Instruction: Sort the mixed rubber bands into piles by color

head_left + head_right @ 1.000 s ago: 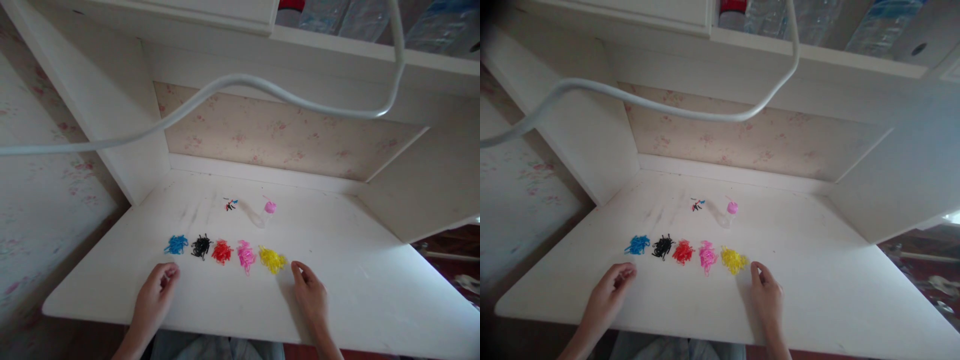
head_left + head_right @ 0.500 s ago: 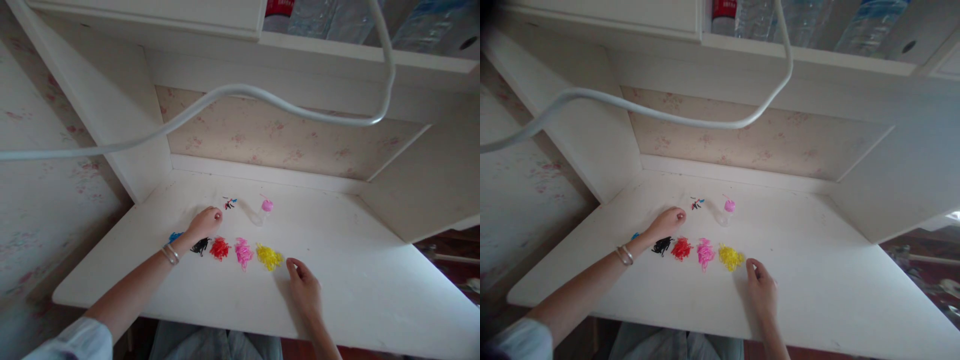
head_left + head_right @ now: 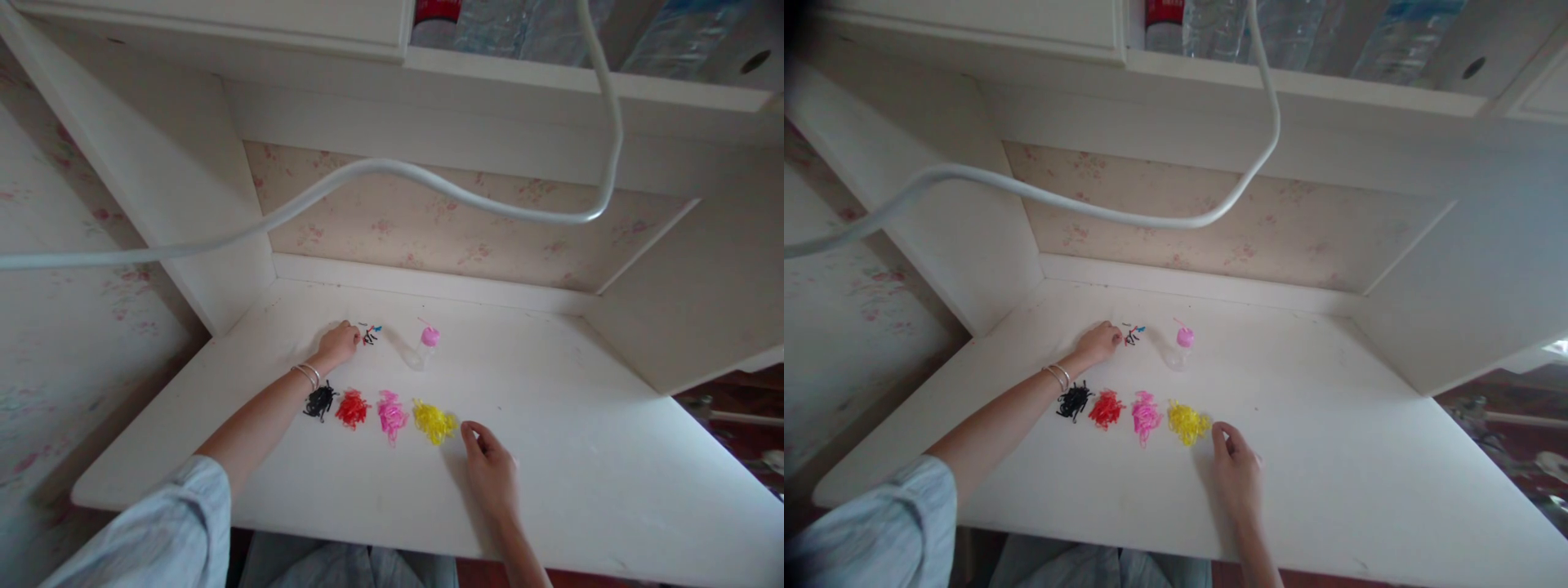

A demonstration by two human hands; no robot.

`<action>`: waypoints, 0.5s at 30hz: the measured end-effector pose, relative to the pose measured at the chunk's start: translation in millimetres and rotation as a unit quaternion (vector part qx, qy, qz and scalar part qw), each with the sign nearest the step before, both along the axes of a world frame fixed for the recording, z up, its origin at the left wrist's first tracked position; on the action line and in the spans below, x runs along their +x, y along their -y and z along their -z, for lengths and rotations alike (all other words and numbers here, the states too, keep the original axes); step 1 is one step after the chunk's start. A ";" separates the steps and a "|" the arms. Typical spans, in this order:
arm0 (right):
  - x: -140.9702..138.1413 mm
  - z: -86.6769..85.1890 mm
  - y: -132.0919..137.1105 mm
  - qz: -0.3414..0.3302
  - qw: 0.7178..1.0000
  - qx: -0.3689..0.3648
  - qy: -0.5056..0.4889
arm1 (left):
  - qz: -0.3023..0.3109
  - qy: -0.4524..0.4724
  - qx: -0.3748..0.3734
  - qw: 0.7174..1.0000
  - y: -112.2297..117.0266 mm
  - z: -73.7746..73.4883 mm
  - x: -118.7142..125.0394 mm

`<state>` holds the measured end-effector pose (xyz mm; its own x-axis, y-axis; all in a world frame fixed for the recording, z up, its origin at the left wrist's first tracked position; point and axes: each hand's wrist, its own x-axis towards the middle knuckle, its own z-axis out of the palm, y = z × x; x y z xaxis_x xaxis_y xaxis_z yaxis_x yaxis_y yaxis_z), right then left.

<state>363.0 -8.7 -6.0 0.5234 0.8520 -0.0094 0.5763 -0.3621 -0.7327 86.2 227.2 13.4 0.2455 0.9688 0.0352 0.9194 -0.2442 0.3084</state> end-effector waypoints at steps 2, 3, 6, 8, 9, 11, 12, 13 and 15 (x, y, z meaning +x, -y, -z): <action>0.2 0.0 -0.2 -0.001 1.000 0.001 0.003 | -0.002 -0.004 0.005 1.000 0.0 -1.3 -4.4; 0.2 0.1 -0.3 -0.001 1.000 0.000 0.002 | -0.002 -0.005 0.007 1.000 0.3 -2.4 -6.6; 0.0 0.9 -0.3 0.000 1.000 -0.001 -0.004 | 0.006 -0.009 0.016 1.000 4.1 -8.4 -11.3; -0.4 1.3 -0.2 -0.001 1.000 0.001 -0.011 | 0.023 -0.010 0.024 0.999 11.3 -14.5 -11.7; -0.6 1.3 -0.1 -0.002 1.000 0.002 -0.013 | 0.035 -0.009 0.029 0.999 17.1 -18.0 -10.9; -1.1 0.9 0.2 -0.003 1.000 0.001 -0.015 | 0.066 -0.008 0.039 0.997 33.2 -25.4 -7.2; -1.4 0.5 0.3 -0.003 1.000 0.000 -0.013 | 0.085 -0.008 0.044 0.995 43.2 -29.1 -4.4; -1.6 0.1 0.4 -0.003 1.000 -0.001 -0.010 | 0.106 -0.009 0.048 0.993 54.1 -32.6 -1.1; -2.0 -0.9 0.5 -0.002 1.000 -0.003 -0.006 | 0.154 -0.015 0.053 0.987 76.9 -38.8 6.5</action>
<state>360.9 -9.2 -5.1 0.5201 0.8538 -0.0211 0.5692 -0.3650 -0.7368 92.7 150.3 52.2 0.5297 0.8396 0.1203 0.8050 -0.5424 0.2403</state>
